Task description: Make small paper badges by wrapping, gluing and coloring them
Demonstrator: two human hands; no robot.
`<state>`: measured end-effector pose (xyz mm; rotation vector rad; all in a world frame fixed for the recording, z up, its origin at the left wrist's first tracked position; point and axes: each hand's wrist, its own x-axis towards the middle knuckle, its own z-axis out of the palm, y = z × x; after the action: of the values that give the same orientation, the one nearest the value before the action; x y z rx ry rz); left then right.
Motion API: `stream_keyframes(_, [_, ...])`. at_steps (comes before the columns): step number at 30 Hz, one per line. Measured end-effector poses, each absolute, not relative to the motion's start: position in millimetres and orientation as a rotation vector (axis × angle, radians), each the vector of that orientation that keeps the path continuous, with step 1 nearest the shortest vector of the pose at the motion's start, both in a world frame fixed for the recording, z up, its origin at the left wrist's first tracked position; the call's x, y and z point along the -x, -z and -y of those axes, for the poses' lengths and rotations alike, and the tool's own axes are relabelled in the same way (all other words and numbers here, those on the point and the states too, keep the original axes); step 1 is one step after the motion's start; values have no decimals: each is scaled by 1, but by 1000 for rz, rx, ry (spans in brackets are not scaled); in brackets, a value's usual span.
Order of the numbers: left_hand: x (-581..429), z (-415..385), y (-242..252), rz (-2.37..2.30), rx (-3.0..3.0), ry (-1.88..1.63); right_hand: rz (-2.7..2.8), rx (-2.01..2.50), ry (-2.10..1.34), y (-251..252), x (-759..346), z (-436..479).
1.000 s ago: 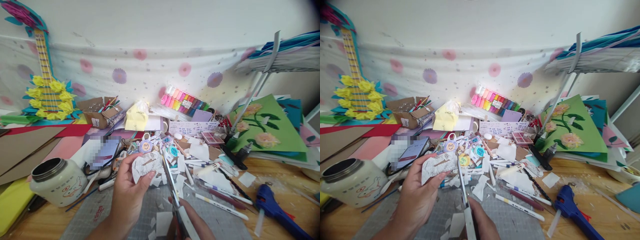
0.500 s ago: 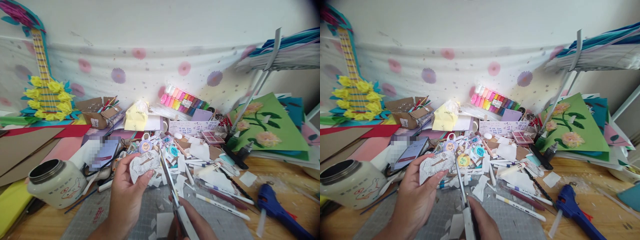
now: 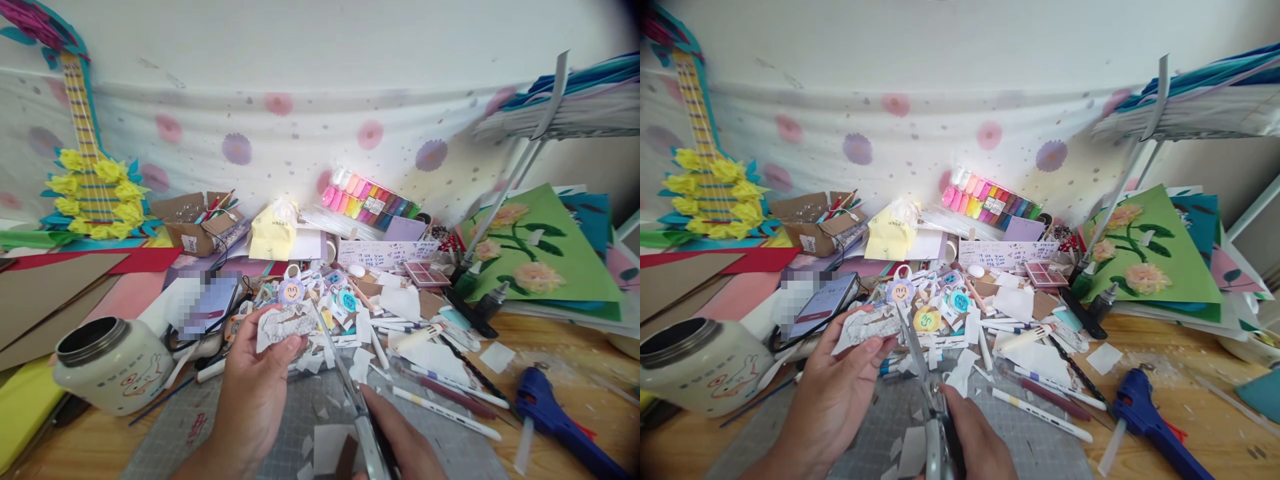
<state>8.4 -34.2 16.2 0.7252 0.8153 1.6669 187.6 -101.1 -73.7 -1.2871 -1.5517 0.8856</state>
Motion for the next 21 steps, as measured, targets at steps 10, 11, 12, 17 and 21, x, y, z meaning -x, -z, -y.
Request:
stream_keyframes(10, [-8, 35, -15, -792, -711, -1662, 1761, 1496, -553, 74, -190, 100])
stream_keyframes(11, [-8, 35, -15, -794, -711, -1673, 1783, 1503, -515, 73, -190, 100])
stream_keyframes(12, [-9, 35, -16, -797, -712, -1685, 1808, 1513, -479, 73, -190, 100])
stream_keyframes(17, [-9, 34, -17, -799, -723, -1705, 1882, 1505, -393, 73, -192, 100])
stream_keyframes(21, [-8, 32, -15, -779, -711, -1724, 1786, 1420, -434, 73, -188, 100])
